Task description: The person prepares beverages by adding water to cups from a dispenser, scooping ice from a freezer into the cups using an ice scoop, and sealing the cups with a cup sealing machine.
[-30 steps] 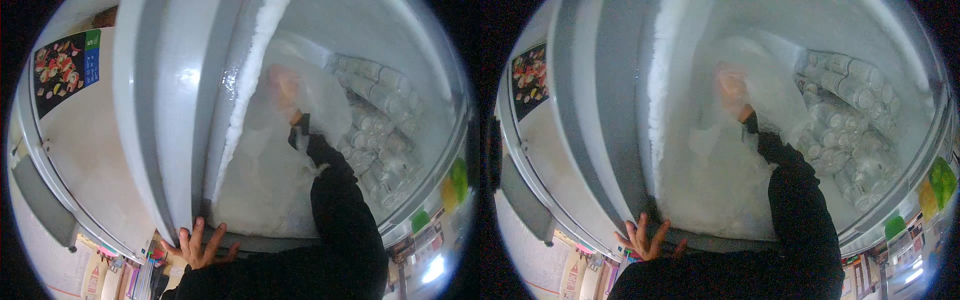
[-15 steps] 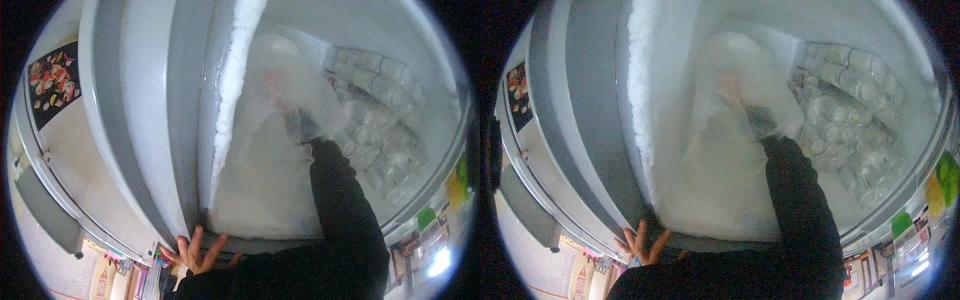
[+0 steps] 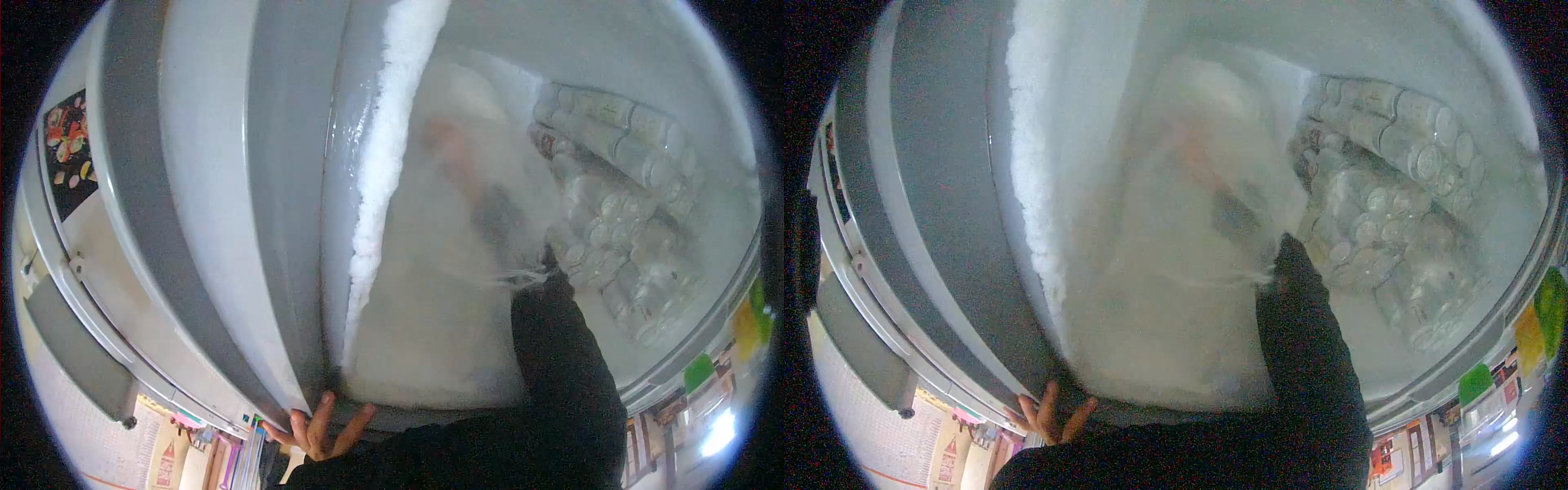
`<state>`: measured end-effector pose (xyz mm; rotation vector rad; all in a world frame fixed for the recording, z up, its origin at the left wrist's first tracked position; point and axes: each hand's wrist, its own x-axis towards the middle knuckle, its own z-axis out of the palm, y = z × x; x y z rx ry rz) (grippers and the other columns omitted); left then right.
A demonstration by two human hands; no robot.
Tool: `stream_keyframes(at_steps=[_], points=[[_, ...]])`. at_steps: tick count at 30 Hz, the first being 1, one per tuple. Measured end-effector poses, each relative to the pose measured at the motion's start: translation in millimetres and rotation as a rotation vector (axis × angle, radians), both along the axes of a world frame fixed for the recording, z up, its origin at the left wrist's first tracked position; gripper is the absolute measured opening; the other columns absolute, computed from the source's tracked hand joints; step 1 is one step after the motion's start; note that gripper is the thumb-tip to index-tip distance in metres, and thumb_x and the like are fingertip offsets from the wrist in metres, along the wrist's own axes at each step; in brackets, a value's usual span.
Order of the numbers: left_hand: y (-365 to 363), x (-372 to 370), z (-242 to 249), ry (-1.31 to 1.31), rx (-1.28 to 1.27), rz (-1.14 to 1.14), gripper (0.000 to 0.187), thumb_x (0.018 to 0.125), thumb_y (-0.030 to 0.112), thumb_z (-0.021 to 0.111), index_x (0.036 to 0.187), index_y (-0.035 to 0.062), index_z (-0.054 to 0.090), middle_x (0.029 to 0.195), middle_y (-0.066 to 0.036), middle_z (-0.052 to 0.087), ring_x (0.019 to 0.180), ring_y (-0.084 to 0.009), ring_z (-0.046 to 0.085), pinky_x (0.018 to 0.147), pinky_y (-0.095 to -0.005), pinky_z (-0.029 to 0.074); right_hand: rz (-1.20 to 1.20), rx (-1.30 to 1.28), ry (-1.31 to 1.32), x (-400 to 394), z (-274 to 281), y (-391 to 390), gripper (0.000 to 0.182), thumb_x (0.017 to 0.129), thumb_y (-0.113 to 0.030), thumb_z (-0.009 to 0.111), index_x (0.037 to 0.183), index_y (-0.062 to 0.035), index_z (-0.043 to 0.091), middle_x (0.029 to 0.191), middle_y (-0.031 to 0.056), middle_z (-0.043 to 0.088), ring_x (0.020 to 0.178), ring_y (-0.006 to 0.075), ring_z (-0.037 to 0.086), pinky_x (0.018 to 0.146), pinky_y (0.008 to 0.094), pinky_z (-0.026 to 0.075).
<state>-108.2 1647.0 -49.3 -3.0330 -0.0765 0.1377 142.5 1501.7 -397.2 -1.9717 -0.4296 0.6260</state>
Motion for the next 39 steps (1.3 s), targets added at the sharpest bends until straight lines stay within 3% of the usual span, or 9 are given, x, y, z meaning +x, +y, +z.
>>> stream_keyframes(at_steps=[4,7,10,12,19,30,33,34,39], points=[[-8.2,6.7,19.3,0.224,-0.056,0.173,0.031,0.060,0.062,0.056,0.087,0.0468,0.059,0.098,0.001,0.058,0.121,-0.0247,0.025,0.097,-0.0611,0.004,0.015,-0.016,0.024,-14.6,1.0,-5.1,0.020,0.072,-0.018,0.044,0.057,-0.0065,0.038,0.050,0.0054,0.037,0.047,0.0151,0.036,0.045,0.0308,0.030],[-6.9,8.0,8.0,0.220,-0.051,0.075,0.018,0.061,0.037,0.065,0.079,0.0383,0.063,0.117,-0.004,0.048,0.117,-0.0399,0.028,0.094,-0.0636,0.003,0.018,-0.005,0.030,-13.9,4.6,-4.4,0.020,0.072,-0.018,0.044,0.056,-0.0070,0.038,0.050,0.0052,0.037,0.047,0.0153,0.036,0.045,0.0308,0.030],[-7.3,1.9,9.5,0.167,-0.047,0.120,0.016,0.062,0.037,0.064,0.078,0.0370,0.063,0.114,-0.004,0.050,0.118,-0.0394,0.028,0.095,-0.0630,0.004,0.017,-0.031,0.039,-19.8,7.4,-10.1,0.020,0.072,-0.018,0.044,0.056,-0.0075,0.038,0.050,0.0049,0.037,0.047,0.0154,0.036,0.045,0.0309,0.030],[-8.3,9.4,1.9,0.080,-0.082,0.139,0.039,0.054,0.065,0.054,0.087,0.0453,0.060,0.104,0.003,0.057,0.123,-0.0237,0.022,0.099,-0.0592,0.001,0.026,-0.046,0.045,-37.1,14.0,-20.2,0.020,0.072,-0.018,0.043,0.056,-0.0078,0.038,0.050,0.0047,0.037,0.047,0.0155,0.036,0.045,0.0309,0.030],[1.8,0.9,3.2,0.105,-0.060,-0.010,0.039,0.055,0.065,0.056,0.088,0.0454,0.060,0.106,0.002,0.056,0.123,-0.0259,0.021,0.099,-0.0588,0.000,0.052,-0.116,0.154,-99.1,37.3,-65.2,0.020,0.072,-0.019,0.043,0.055,-0.0089,0.037,0.049,0.0041,0.037,0.046,0.0159,0.035,0.045,0.0311,0.030],[-18.4,47.1,28.9,0.441,-0.317,0.387,0.048,0.047,0.050,0.072,0.091,0.0344,0.061,0.123,0.002,0.044,0.127,-0.0248,0.013,0.097,-0.0546,-0.011,-0.037,-0.097,0.119,-91.0,57.9,-53.2,0.021,0.071,-0.019,0.043,0.053,-0.0107,0.036,0.049,0.0032,0.036,0.045,0.0165,0.035,0.044,0.0313,0.029],[-24.6,63.0,24.7,0.371,-0.351,0.459,0.046,0.047,0.043,0.074,0.091,0.0326,0.061,0.125,0.001,0.042,0.127,-0.0250,0.012,0.096,-0.0536,-0.014,-0.127,-0.039,0.056,-52.1,56.6,-19.2,0.021,0.071,-0.019,0.043,0.053,-0.0111,0.036,0.049,0.0029,0.036,0.045,0.0166,0.035,0.044,0.0314,0.029],[-29.4,75.1,22.2,0.329,-0.353,0.495,0.044,0.053,0.039,0.069,0.093,0.0262,0.060,0.124,0.000,0.043,0.126,-0.0317,0.015,0.095,-0.0538,-0.012,-0.155,-0.031,0.051,-41.1,58.9,-10.5,0.021,0.071,-0.019,0.042,0.053,-0.0113,0.036,0.049,0.0029,0.036,0.045,0.0167,0.035,0.044,0.0314,0.029],[-32.7,73.8,8.3,0.132,-0.283,0.368,0.045,0.056,0.040,0.066,0.097,0.0233,0.059,0.123,0.001,0.044,0.126,-0.0282,0.016,0.095,-0.0500,-0.014,-0.299,0.011,0.153,-24.5,97.5,-10.3,0.021,0.070,-0.019,0.042,0.052,-0.0121,0.036,0.048,0.0024,0.036,0.045,0.0169,0.034,0.044,0.0315,0.029]])
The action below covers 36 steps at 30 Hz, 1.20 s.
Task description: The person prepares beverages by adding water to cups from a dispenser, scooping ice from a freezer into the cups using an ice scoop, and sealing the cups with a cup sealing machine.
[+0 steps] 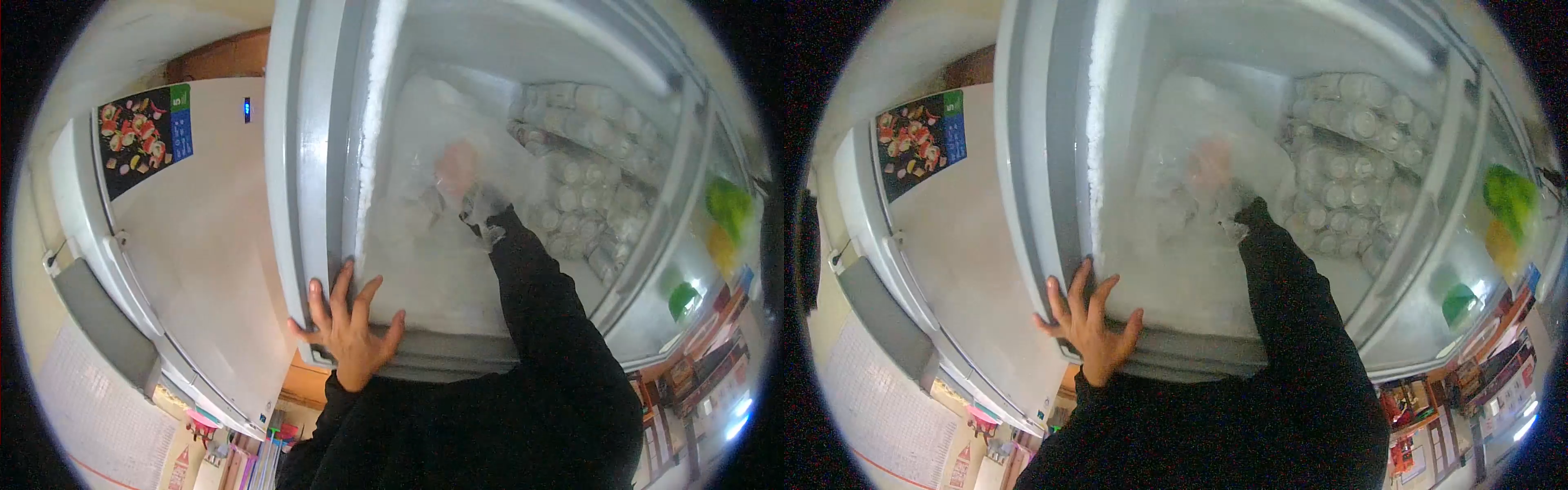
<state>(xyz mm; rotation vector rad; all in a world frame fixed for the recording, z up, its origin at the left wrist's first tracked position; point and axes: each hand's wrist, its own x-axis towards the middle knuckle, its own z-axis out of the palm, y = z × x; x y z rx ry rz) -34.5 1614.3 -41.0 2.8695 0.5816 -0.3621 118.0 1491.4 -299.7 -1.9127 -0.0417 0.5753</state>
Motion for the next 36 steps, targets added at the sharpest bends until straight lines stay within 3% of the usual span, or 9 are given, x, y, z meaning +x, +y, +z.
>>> stream_keyframes(at_steps=[5,9,10,13,15,19,24,28,36], points=[[0.6,-1.5,1.9,-0.093,-0.010,0.007,0.043,0.061,0.039,0.062,0.099,0.0211,0.057,0.120,0.002,0.046,0.125,-0.0256,0.019,0.094,-0.0518,-0.009,-0.312,0.271,0.273,4.0,67.0,-17.2,0.021,0.070,-0.020,0.042,0.051,-0.0129,0.035,0.048,0.0020,0.036,0.045,0.0172,0.034,0.044,0.0316,0.028],[2.1,-5.7,7.2,-0.259,-0.141,0.048,0.043,0.065,0.031,0.060,0.103,0.0147,0.053,0.118,-0.002,0.047,0.123,-0.0249,0.024,0.095,-0.0503,-0.008,-0.788,0.955,0.816,17.4,136.2,-52.2,0.021,0.070,-0.020,0.042,0.051,-0.0135,0.035,0.048,0.0017,0.036,0.044,0.0174,0.034,0.044,0.0317,0.028],[3.2,-6.6,9.5,-0.338,-0.237,0.098,0.041,0.066,0.029,0.060,0.103,0.0128,0.052,0.117,-0.003,0.048,0.122,-0.0253,0.026,0.094,-0.0502,-0.008,-0.874,1.125,0.962,21.4,153.0,-63.6,0.025,0.068,-0.018,0.040,0.046,-0.0152,0.029,0.043,0.0003,0.029,0.039,0.0156,0.028,0.041,0.0293,0.024],[3.2,-2.4,17.9,-0.549,-0.456,0.167,0.036,0.073,0.024,0.056,0.105,0.0087,0.048,0.118,-0.008,0.046,0.121,-0.0263,0.029,0.097,-0.0464,-0.003,-1.059,1.200,0.845,22.7,222.4,-85.4,0.026,0.067,-0.018,0.039,0.047,-0.0169,0.023,0.042,-0.0019,0.021,0.037,0.0123,0.018,0.040,0.0258,0.018],[-6.1,11.8,31.8,-0.775,-0.701,0.257,0.033,0.080,0.026,0.049,0.105,0.0040,0.046,0.118,-0.014,0.044,0.117,-0.0273,0.033,0.099,-0.0402,0.014,-1.072,1.275,0.771,17.1,268.5,-103.8,0.026,0.066,-0.018,0.039,0.046,-0.0165,0.024,0.042,-0.0019,0.022,0.037,0.0122,0.019,0.040,0.0262,0.019],[-45.4,54.0,66.6,-0.923,-0.944,0.162,0.041,0.086,0.035,0.037,0.107,0.0001,0.044,0.117,-0.018,0.041,0.114,-0.0268,0.036,0.097,-0.0384,0.024,-1.079,1.568,0.566,-4.8,369.9,-164.8,0.025,0.067,-0.018,0.041,0.046,-0.0156,0.027,0.043,-0.0020,0.026,0.038,0.0117,0.024,0.041,0.0262,0.022],[-155.2,90.2,91.3,-0.879,-1.237,-0.317,0.053,0.086,0.045,0.028,0.110,0.0008,0.045,0.122,-0.018,0.040,0.114,-0.0293,0.037,0.097,-0.0404,0.024,-0.980,1.648,-0.009,-57.2,444.0,-291.6,0.024,0.067,-0.018,0.042,0.047,-0.0139,0.031,0.044,-0.0020,0.028,0.040,0.0112,0.027,0.044,0.0259,0.025],[-264.3,118.8,103.5,-0.709,-1.409,-0.701,0.061,0.085,0.049,0.026,0.118,-0.0005,0.040,0.123,-0.018,0.039,0.116,-0.0321,0.035,0.097,-0.0410,0.022,-1.091,1.414,-0.334,-71.4,456.4,-385.1,0.026,0.067,-0.020,0.043,0.046,-0.0139,0.029,0.044,-0.0012,0.027,0.041,0.0119,0.026,0.045,0.0263,0.024],[-401.1,151.4,79.3,-0.719,-1.444,-0.577,0.052,0.088,0.040,0.027,0.120,-0.0004,0.038,0.122,-0.017,0.041,0.116,-0.0318,0.034,0.098,-0.0370,0.022,-1.313,1.110,-0.561,-59.6,426.7,-443.0,0.024,0.066,-0.020,0.041,0.048,-0.0133,0.027,0.044,0.0002,0.024,0.041,0.0122,0.022,0.044,0.0271,0.021]])
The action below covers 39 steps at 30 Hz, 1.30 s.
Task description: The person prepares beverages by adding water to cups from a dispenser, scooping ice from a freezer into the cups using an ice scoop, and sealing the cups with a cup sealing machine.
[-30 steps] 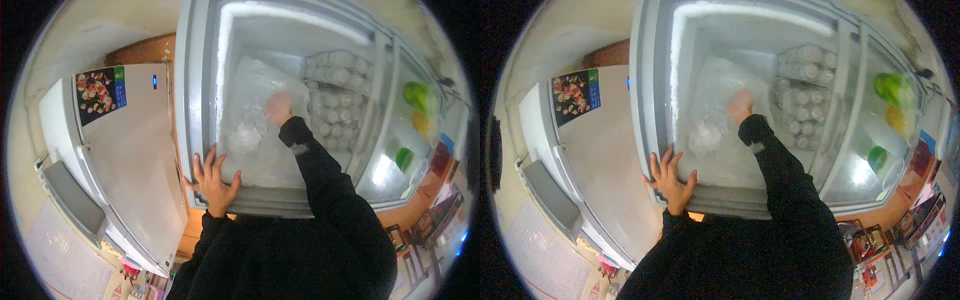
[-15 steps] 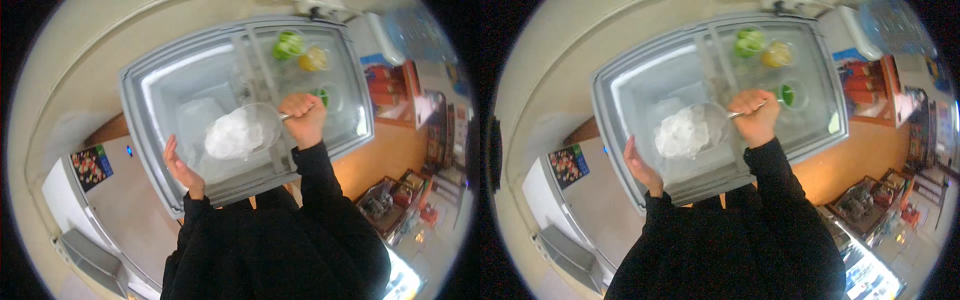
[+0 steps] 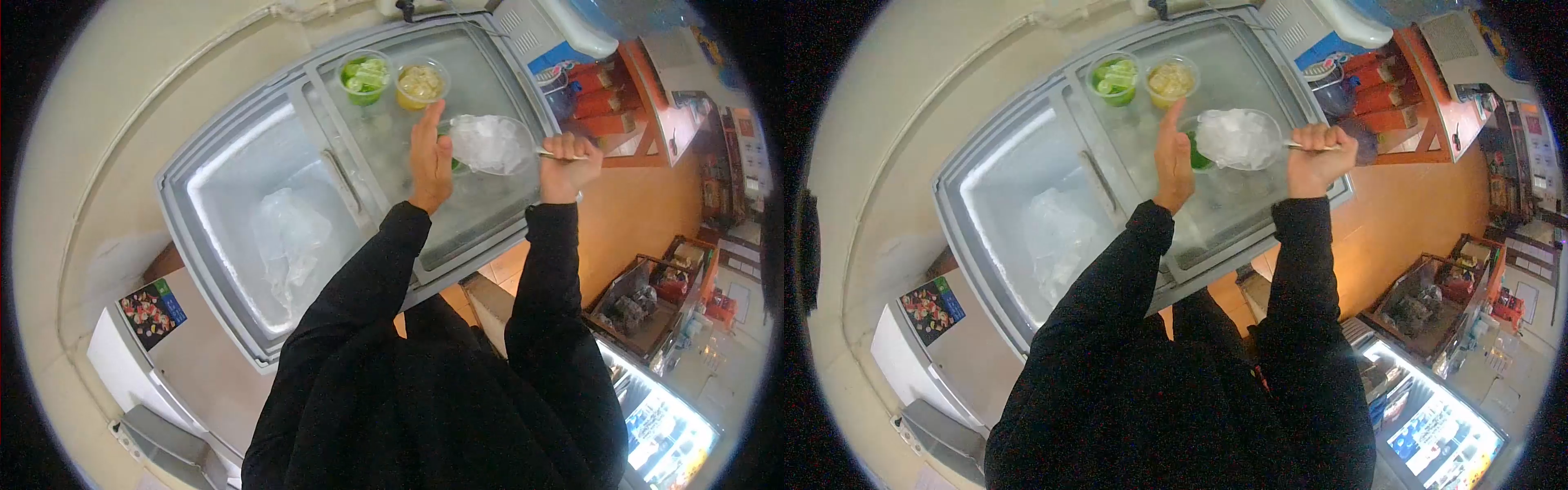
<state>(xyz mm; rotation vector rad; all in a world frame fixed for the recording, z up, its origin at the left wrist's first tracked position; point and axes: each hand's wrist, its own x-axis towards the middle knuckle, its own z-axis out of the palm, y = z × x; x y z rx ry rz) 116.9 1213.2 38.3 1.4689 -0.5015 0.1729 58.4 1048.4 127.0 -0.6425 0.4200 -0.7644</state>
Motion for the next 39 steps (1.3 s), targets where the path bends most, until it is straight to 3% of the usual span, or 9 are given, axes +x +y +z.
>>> stream_keyframes(at_steps=[4,6,8,15,27,34,35,37,39], points=[[-15.9,0.5,-19.5,0.049,-0.022,0.020,0.051,0.089,0.039,0.026,0.116,-0.0006,0.043,0.116,-0.018,0.046,0.113,-0.0321,0.038,0.095,-0.0362,0.026,0.001,-0.042,0.014,12.5,0.1,10.3,0.026,0.071,-0.022,0.040,0.052,-0.0130,0.026,0.046,0.0005,0.024,0.042,0.0125,0.021,0.045,0.0273,0.022],[-19.7,-1.2,-24.1,0.029,-0.040,0.124,0.051,0.090,0.037,0.028,0.109,-0.0056,0.049,0.106,-0.017,0.054,0.102,-0.0253,0.049,0.090,-0.0325,0.033,-0.006,-0.035,0.047,18.1,2.7,18.8,0.026,0.073,-0.022,0.040,0.053,-0.0127,0.026,0.047,0.0005,0.024,0.042,0.0123,0.021,0.046,0.0269,0.022],[-22.6,-2.4,-27.5,0.063,-0.076,0.123,0.051,0.090,0.037,0.027,0.107,-0.0057,0.050,0.103,-0.016,0.055,0.099,-0.0241,0.050,0.089,-0.0321,0.034,-0.010,-0.031,0.077,22.2,5.7,25.7,0.026,0.074,-0.022,0.040,0.054,-0.0124,0.026,0.048,0.0005,0.024,0.043,0.0121,0.021,0.046,0.0265,0.022],[-26.3,-5.2,-23.3,0.148,-0.178,0.209,0.048,0.089,0.035,0.026,0.102,-0.0033,0.053,0.090,-0.015,0.058,0.085,-0.0239,0.055,0.078,-0.0302,0.040,-0.030,-0.284,0.078,25.1,23.7,44.9,0.024,0.078,-0.017,0.041,0.057,-0.0085,0.032,0.050,0.0011,0.029,0.044,0.0113,0.028,0.044,0.0256,0.026],[-11.7,-7.2,-17.2,0.164,-0.215,0.165,0.047,0.089,0.035,0.028,0.107,-0.0036,0.047,0.098,-0.016,0.056,0.093,-0.0214,0.052,0.083,-0.0302,0.037,0.005,-0.731,-0.011,14.0,56.3,68.4,0.028,0.081,-0.015,0.040,0.056,-0.0058,0.033,0.048,0.0019,0.032,0.042,0.0094,0.028,0.041,0.0231,0.024],[60.1,-23.6,-23.9,0.230,-0.160,0.302,0.041,0.089,0.032,0.032,0.104,-0.0025,0.047,0.102,-0.014,0.052,0.098,-0.0211,0.047,0.087,-0.0322,0.033,0.098,-0.768,-0.223,4.9,47.3,94.9,0.030,0.082,-0.020,0.039,0.056,-0.0051,0.033,0.048,0.0022,0.031,0.042,0.0098,0.027,0.041,0.0237,0.021],[79.1,-27.1,-27.8,0.239,-0.079,0.337,0.039,0.089,0.032,0.033,0.105,-0.0005,0.046,0.102,-0.012,0.052,0.098,-0.0200,0.048,0.086,-0.0321,0.034,0.108,-0.766,-0.224,5.5,43.8,98.1,0.030,0.082,-0.020,0.039,0.056,-0.0051,0.033,0.048,0.0022,0.031,0.042,0.0098,0.027,0.041,0.0237,0.021],[120.4,-36.3,-32.5,0.263,0.022,0.401,0.033,0.088,0.028,0.036,0.106,0.0014,0.045,0.103,-0.011,0.051,0.096,-0.0189,0.048,0.084,-0.0319,0.035,0.055,-0.955,0.085,10.2,36.0,102.9,0.033,0.080,-0.027,0.040,0.054,-0.0097,0.030,0.046,0.0019,0.027,0.042,0.0110,0.023,0.044,0.0265,0.023],[167.4,-47.6,-38.2,0.273,0.065,0.472,0.028,0.087,0.023,0.039,0.105,0.0015,0.045,0.102,-0.011,0.051,0.096,-0.0190,0.048,0.084,-0.0318,0.036,0.077,-0.855,-0.067,12.5,42.9,95.9,0.031,0.080,-0.023,0.039,0.054,-0.0080,0.031,0.046,0.0025,0.028,0.042,0.0106,0.024,0.042,0.0255,0.021]])
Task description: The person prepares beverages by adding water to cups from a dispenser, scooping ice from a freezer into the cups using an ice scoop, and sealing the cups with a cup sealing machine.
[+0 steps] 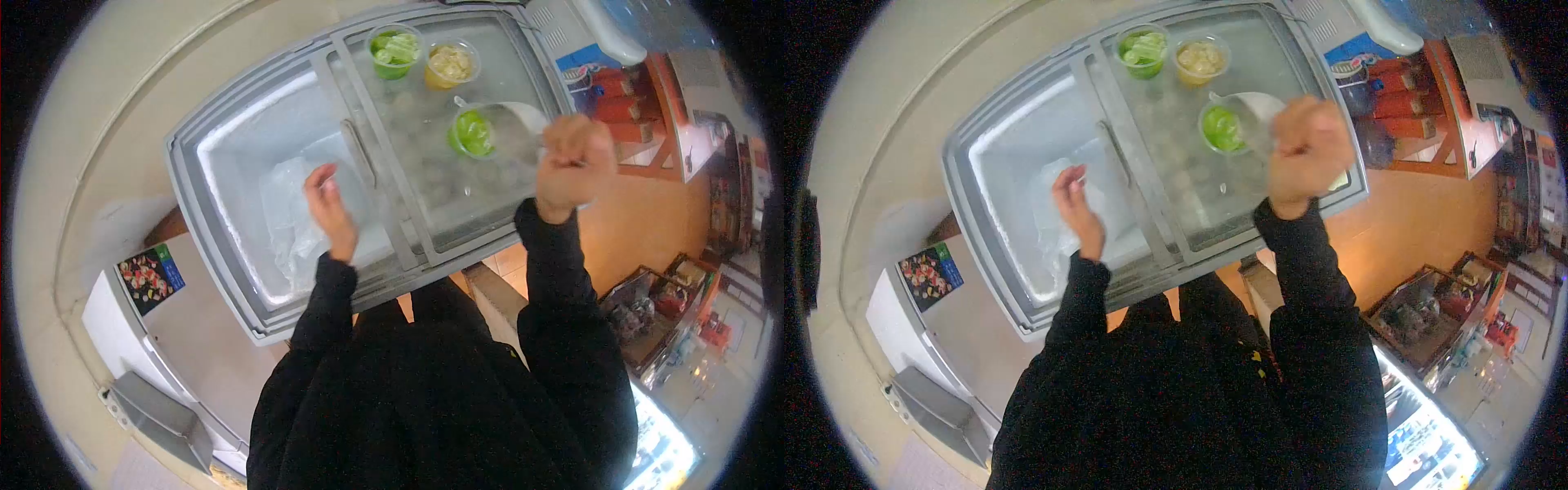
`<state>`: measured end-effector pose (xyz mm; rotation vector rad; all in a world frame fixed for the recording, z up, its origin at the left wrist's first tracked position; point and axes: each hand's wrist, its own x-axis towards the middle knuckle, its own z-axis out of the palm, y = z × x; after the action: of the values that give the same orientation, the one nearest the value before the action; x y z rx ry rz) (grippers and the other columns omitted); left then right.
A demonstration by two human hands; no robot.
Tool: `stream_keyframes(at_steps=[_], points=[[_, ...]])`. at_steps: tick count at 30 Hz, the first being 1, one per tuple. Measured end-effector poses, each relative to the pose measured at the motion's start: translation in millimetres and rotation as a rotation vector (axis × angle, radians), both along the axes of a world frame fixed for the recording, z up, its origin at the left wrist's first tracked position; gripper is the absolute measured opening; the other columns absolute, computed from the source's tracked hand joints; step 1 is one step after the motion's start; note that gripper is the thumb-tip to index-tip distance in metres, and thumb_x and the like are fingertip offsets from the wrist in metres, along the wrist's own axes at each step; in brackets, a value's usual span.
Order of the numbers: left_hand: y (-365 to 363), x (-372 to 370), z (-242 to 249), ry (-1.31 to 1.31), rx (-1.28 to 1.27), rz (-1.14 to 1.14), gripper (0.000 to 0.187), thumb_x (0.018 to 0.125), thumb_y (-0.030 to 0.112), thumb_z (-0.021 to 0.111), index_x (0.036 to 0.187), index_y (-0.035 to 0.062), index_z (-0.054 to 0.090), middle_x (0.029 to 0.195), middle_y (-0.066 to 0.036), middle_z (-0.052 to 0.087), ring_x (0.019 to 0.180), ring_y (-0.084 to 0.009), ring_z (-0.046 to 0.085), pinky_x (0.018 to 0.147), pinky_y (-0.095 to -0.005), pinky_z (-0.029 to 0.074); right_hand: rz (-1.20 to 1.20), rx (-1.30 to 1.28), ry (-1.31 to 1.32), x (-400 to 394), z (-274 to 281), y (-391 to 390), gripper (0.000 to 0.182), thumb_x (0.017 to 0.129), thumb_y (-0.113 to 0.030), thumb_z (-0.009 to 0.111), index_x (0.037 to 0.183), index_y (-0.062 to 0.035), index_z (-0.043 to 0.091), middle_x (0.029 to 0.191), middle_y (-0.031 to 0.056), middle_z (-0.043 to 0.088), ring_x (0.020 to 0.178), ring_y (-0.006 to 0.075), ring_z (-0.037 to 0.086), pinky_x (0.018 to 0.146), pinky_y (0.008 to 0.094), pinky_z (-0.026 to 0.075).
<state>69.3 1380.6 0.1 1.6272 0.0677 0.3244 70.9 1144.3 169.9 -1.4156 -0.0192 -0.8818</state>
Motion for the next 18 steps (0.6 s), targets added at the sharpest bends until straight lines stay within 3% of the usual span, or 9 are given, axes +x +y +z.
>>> stream_keyframes(at_steps=[1,5,10,11,12,13,16,17,18], points=[[25.3,-7.6,-2.3,0.005,0.030,0.033,0.026,0.087,0.021,0.040,0.104,0.0016,0.045,0.102,-0.011,0.051,0.097,-0.0191,0.048,0.084,-0.0317,0.037,0.068,0.114,-0.107,-0.4,3.8,-2.6,0.029,0.080,-0.020,0.039,0.055,-0.0064,0.032,0.047,0.0030,0.029,0.042,0.0102,0.024,0.041,0.0244,0.020],[110.1,-41.5,7.0,0.078,0.120,0.170,0.023,0.083,0.015,0.049,0.100,-0.0001,0.048,0.100,-0.011,0.051,0.093,-0.0192,0.047,0.084,-0.0311,0.035,0.052,0.081,0.039,9.9,-6.1,10.3,0.028,0.077,-0.019,0.039,0.054,-0.0075,0.028,0.046,0.0023,0.028,0.041,0.0101,0.024,0.040,0.0244,0.020],[211.3,-96.7,21.6,0.184,0.748,0.235,0.024,0.081,0.017,0.051,0.100,0.0017,0.050,0.100,-0.013,0.049,0.099,-0.0270,0.045,0.085,-0.0348,0.033,0.067,0.109,-0.056,3.3,38.7,34.2,0.028,0.077,-0.023,0.040,0.053,-0.0102,0.032,0.045,0.0004,0.028,0.041,0.0106,0.023,0.040,0.0254,0.021],[223.5,-107.0,21.9,0.197,0.747,0.247,0.024,0.081,0.017,0.051,0.100,0.0017,0.050,0.100,-0.013,0.049,0.099,-0.0270,0.045,0.085,-0.0348,0.033,0.179,0.082,-0.067,2.4,50.4,52.5,0.029,0.077,-0.024,0.041,0.053,-0.0108,0.032,0.046,0.0000,0.028,0.041,0.0105,0.024,0.040,0.0261,0.021],[235.2,-117.3,21.8,0.267,0.966,0.259,0.026,0.080,0.017,0.053,0.101,0.0028,0.050,0.104,-0.014,0.048,0.102,-0.0286,0.043,0.085,-0.0366,0.032,0.295,0.058,-0.081,5.2,53.8,72.2,0.030,0.077,-0.026,0.041,0.053,-0.0115,0.032,0.046,-0.0003,0.028,0.041,0.0103,0.024,0.040,0.0269,0.022],[247.2,-126.6,21.5,0.346,1.192,0.274,0.028,0.079,0.017,0.054,0.103,0.0038,0.049,0.108,-0.014,0.046,0.104,-0.0302,0.041,0.086,-0.0385,0.031,0.384,0.129,-0.081,12.2,46.3,97.6,0.030,0.077,-0.024,0.041,0.052,-0.0105,0.033,0.046,0.0002,0.029,0.041,0.0106,0.025,0.040,0.0272,0.023],[269.9,-142.2,6.1,0.473,1.153,0.224,0.039,0.072,0.015,0.061,0.108,0.0061,0.047,0.117,-0.019,0.039,0.109,-0.0344,0.036,0.088,-0.0424,0.030,0.522,0.192,0.141,33.7,-30.4,200.8,0.030,0.080,-0.020,0.041,0.053,-0.0071,0.037,0.048,0.0016,0.032,0.043,0.0108,0.029,0.042,0.0259,0.024],[273.6,-146.6,3.1,0.486,1.079,0.139,0.043,0.070,0.014,0.062,0.110,0.0062,0.046,0.118,-0.021,0.038,0.110,-0.0362,0.036,0.089,-0.0430,0.030,0.740,0.085,0.324,41.0,-71.5,226.6,0.029,0.079,-0.014,0.042,0.052,-0.0053,0.036,0.050,0.0020,0.034,0.045,0.0100,0.030,0.042,0.0244,0.023],[275.0,-151.4,-0.4,0.514,1.091,0.167,0.043,0.070,0.014,0.062,0.110,0.0062,0.046,0.118,-0.021,0.038,0.110,-0.0362,0.036,0.089,-0.0430,0.030,0.859,0.158,0.360,44.4,-116.5,268.0,0.027,0.077,-0.012,0.041,0.052,-0.0057,0.033,0.051,0.0013,0.033,0.046,0.0084,0.029,0.042,0.0239,0.022]])
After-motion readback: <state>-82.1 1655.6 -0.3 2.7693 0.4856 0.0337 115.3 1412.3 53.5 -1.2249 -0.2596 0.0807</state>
